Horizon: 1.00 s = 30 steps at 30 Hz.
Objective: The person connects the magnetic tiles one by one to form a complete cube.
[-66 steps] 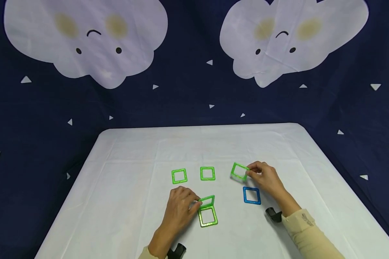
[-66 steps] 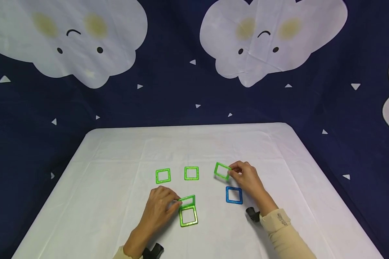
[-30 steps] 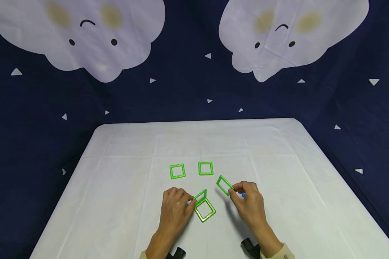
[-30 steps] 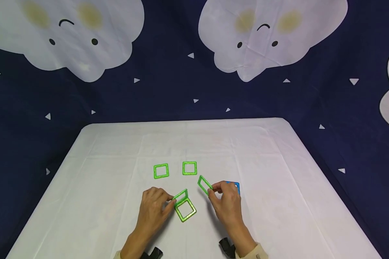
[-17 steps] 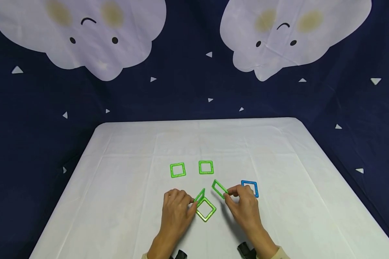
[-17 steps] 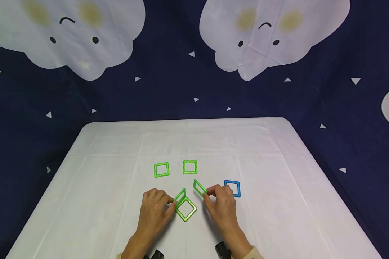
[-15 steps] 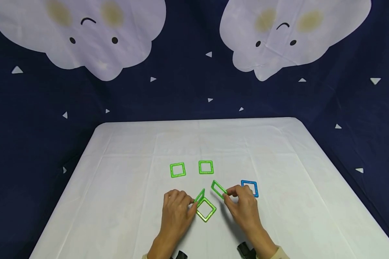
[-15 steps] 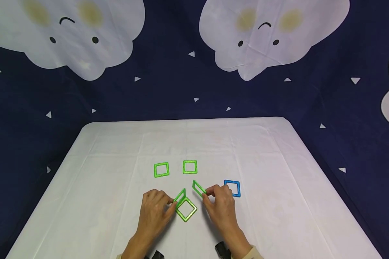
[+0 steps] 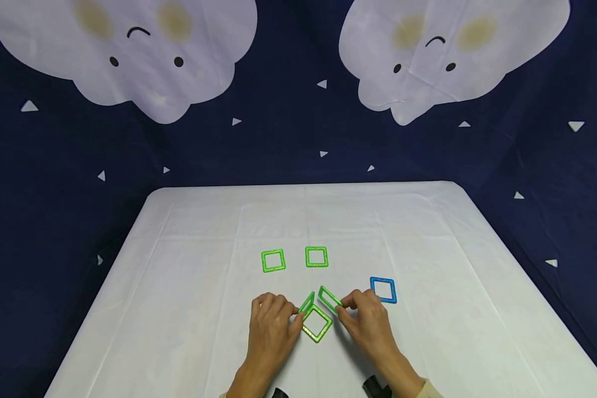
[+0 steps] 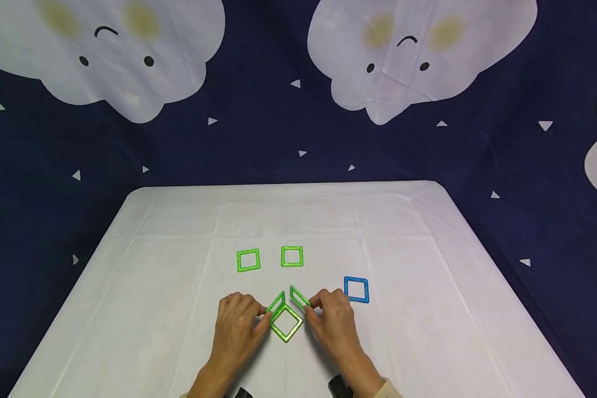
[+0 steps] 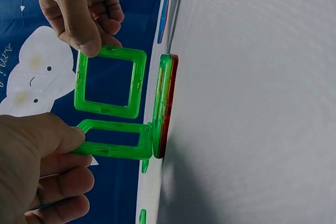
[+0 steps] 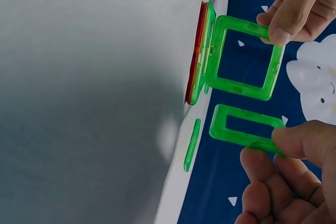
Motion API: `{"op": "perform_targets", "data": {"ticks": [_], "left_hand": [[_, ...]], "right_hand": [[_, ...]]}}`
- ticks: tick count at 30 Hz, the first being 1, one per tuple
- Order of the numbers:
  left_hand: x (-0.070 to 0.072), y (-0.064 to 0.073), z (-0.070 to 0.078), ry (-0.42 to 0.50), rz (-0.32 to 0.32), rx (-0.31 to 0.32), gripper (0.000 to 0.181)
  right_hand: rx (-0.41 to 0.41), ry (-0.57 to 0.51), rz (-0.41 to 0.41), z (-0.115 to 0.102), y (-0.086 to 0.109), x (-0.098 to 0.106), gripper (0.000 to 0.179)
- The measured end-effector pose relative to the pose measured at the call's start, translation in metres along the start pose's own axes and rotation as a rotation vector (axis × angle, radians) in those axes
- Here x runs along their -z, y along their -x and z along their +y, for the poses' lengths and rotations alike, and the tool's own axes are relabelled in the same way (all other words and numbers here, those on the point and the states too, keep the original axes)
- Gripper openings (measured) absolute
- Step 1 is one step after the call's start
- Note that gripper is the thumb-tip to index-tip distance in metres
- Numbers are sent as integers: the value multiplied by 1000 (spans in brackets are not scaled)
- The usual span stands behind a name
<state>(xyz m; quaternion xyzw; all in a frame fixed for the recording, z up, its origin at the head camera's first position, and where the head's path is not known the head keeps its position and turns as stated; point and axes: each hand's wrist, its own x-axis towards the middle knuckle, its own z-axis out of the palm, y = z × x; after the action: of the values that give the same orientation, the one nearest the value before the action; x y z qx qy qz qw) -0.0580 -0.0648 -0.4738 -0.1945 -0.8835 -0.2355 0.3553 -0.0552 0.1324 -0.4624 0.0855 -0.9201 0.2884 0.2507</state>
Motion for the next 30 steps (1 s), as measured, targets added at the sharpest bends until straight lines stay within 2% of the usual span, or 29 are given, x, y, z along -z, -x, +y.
{"op": "perform_targets", "data": {"ticks": [8, 23, 30], "left_hand": [[0, 1, 0, -4, -7, 9, 18], [1, 2, 0, -11, -12, 18, 18], [1, 3, -1, -6, -11, 29, 17]], "right_hand": [[18, 4, -39, 0, 1, -4, 26], [61, 19, -59, -1, 2, -7, 27], [25, 21, -87, -1, 1, -6, 26]]}}
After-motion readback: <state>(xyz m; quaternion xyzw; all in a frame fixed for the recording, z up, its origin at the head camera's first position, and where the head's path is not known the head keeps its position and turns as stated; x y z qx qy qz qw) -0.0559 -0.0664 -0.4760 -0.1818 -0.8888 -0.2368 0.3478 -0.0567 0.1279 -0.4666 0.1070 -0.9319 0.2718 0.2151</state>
